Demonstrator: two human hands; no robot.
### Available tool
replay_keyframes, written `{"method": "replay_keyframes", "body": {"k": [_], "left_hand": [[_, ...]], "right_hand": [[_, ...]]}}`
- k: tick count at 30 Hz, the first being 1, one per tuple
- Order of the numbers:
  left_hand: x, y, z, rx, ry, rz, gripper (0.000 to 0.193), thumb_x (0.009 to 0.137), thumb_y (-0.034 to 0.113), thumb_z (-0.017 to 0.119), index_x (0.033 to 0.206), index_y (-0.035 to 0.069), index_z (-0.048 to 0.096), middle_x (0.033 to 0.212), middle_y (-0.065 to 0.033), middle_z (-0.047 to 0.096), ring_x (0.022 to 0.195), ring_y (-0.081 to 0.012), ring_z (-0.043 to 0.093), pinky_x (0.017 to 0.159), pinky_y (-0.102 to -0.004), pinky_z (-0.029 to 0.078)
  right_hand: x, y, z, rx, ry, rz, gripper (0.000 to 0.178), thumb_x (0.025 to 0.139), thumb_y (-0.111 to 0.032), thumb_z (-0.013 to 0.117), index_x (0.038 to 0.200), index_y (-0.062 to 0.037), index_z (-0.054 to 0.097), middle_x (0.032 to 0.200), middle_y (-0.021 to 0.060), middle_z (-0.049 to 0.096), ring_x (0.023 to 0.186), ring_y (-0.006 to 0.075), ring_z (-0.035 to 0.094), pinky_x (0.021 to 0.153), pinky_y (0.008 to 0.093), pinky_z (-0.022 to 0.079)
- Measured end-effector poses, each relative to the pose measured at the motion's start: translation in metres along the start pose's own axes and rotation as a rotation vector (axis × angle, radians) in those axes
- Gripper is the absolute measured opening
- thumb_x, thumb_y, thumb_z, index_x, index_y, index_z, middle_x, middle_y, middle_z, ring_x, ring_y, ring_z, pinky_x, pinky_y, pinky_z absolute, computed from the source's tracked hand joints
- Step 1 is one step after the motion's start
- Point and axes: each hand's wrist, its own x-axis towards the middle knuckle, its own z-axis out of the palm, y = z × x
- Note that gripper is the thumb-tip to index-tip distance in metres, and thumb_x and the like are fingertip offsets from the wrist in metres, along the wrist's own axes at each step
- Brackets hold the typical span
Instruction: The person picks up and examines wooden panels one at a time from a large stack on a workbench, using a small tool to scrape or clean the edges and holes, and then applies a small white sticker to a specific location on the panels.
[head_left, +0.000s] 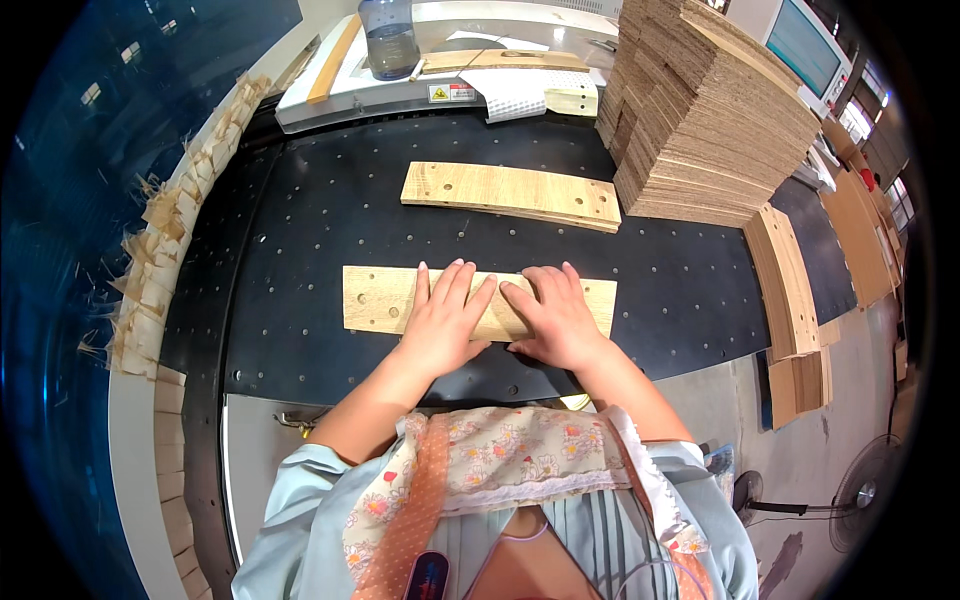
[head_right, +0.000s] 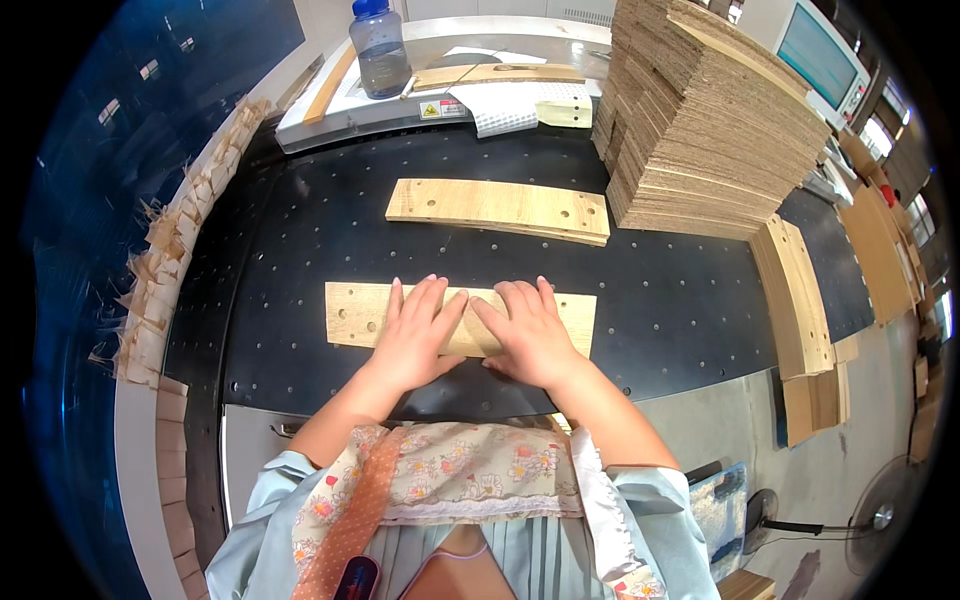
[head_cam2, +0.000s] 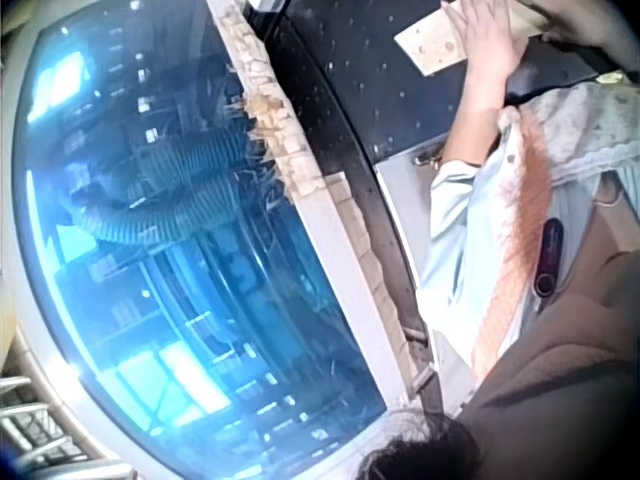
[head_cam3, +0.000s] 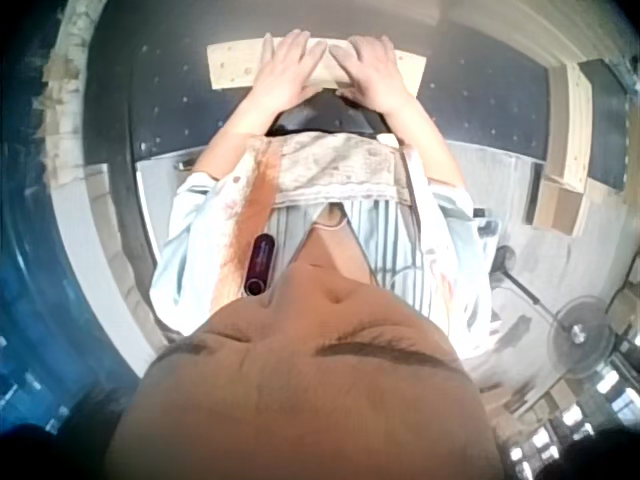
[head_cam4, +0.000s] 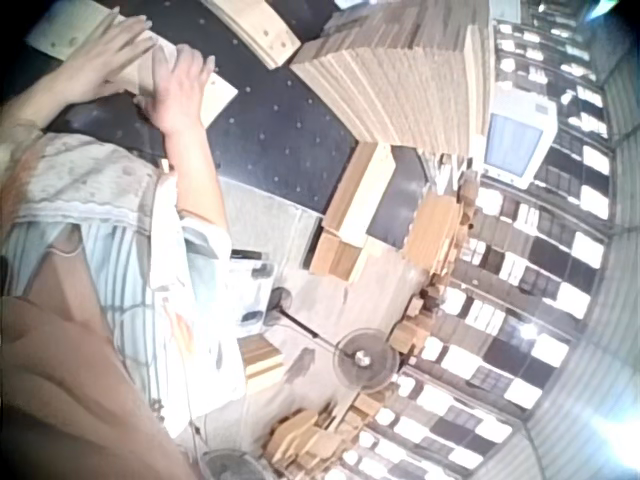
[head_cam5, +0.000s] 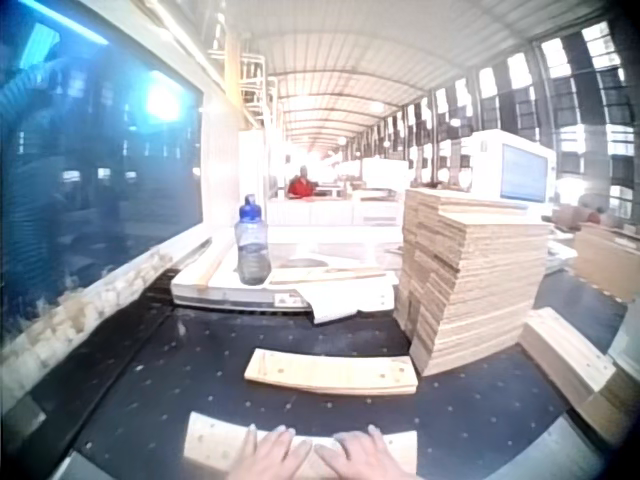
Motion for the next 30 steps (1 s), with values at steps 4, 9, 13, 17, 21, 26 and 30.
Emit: {"method": "replay_keyframes", "body": {"k": [4, 9, 13, 17, 21, 26, 30], "left_hand": [[0.009, 0.001, 0.003, 0.026, 0.085, 0.075, 0.090, 0.053, 0.029, 0.083, 0.131, 0.010, 0.043, 0.120, -0.0170, 0.042, 0.118, -0.0344, 0.039, 0.105, -0.0584, 0.022], [0.004, -0.010, 0.009, 0.052, 0.137, 0.105, 0.090, 0.050, 0.028, 0.084, 0.128, 0.010, 0.043, 0.121, -0.0169, 0.042, 0.117, -0.0353, 0.039, 0.104, -0.0602, 0.020], [0.010, -0.010, 0.000, 0.044, 0.181, 0.144, 0.089, 0.049, 0.024, 0.085, 0.126, 0.010, 0.044, 0.121, -0.0169, 0.043, 0.118, -0.0360, 0.040, 0.105, -0.0610, 0.019], [0.027, -0.007, -0.002, -0.007, 0.163, 0.190, 0.086, 0.046, 0.024, 0.086, 0.120, 0.008, 0.046, 0.123, -0.0174, 0.042, 0.118, -0.0355, 0.040, 0.105, -0.0608, 0.019], [0.044, 0.002, -0.003, -0.047, 0.094, 0.244, 0.087, 0.043, 0.020, 0.085, 0.119, 0.006, 0.045, 0.121, -0.0175, 0.044, 0.118, -0.0368, 0.041, 0.107, -0.0587, 0.020], [0.068, 0.027, -0.007, -0.028, 0.013, 0.332, 0.087, 0.045, 0.024, 0.085, 0.120, 0.007, 0.044, 0.122, -0.0176, 0.042, 0.119, -0.0360, 0.040, 0.108, -0.0589, 0.017], [0.094, 0.059, 0.000, -0.029, 0.016, 0.486, 0.090, 0.044, 0.024, 0.086, 0.122, 0.009, 0.042, 0.122, -0.0171, 0.042, 0.117, -0.0354, 0.040, 0.106, -0.0609, 0.019]], "right_hand": [[-0.006, -0.004, -0.012, -0.063, 0.030, 0.024, 0.091, 0.052, -0.024, 0.084, 0.133, -0.0156, 0.042, 0.129, 0.0155, 0.043, 0.122, 0.0346, 0.039, 0.100, 0.0573, 0.029], [-0.013, -0.007, -0.015, -0.164, 0.064, 0.099, 0.083, 0.060, -0.021, 0.077, 0.134, -0.0146, 0.042, 0.136, 0.0175, 0.040, 0.130, 0.0343, 0.034, 0.099, 0.0633, 0.026], [-0.017, -0.008, -0.009, -0.259, 0.104, 0.045, 0.057, 0.079, -0.015, 0.056, 0.135, -0.0149, 0.042, 0.140, 0.0191, 0.035, 0.134, 0.0343, 0.029, 0.097, 0.0713, 0.020], [-0.020, 0.001, -0.008, -0.280, 0.095, 0.061, 0.057, 0.082, -0.012, 0.051, 0.137, -0.0160, 0.038, 0.143, 0.0192, 0.031, 0.135, 0.0342, 0.026, 0.096, 0.0735, 0.021], [-0.038, 0.018, -0.014, -0.366, 0.163, 0.065, 0.056, 0.082, -0.020, 0.054, 0.136, -0.0155, 0.039, 0.142, 0.0179, 0.033, 0.135, 0.0326, 0.027, 0.097, 0.0710, 0.023], [-0.078, 0.026, -0.059, -0.318, 0.005, 0.224, 0.089, 0.062, -0.029, 0.078, 0.139, -0.0196, 0.034, 0.141, 0.0178, 0.034, 0.134, 0.0336, 0.026, 0.096, 0.0703, 0.025], [-0.115, 0.030, -0.067, -0.319, 0.103, 0.340, 0.083, 0.063, -0.023, 0.075, 0.137, -0.0182, 0.037, 0.135, 0.0197, 0.038, 0.129, 0.0332, 0.034, 0.096, 0.0676, 0.027]]}}
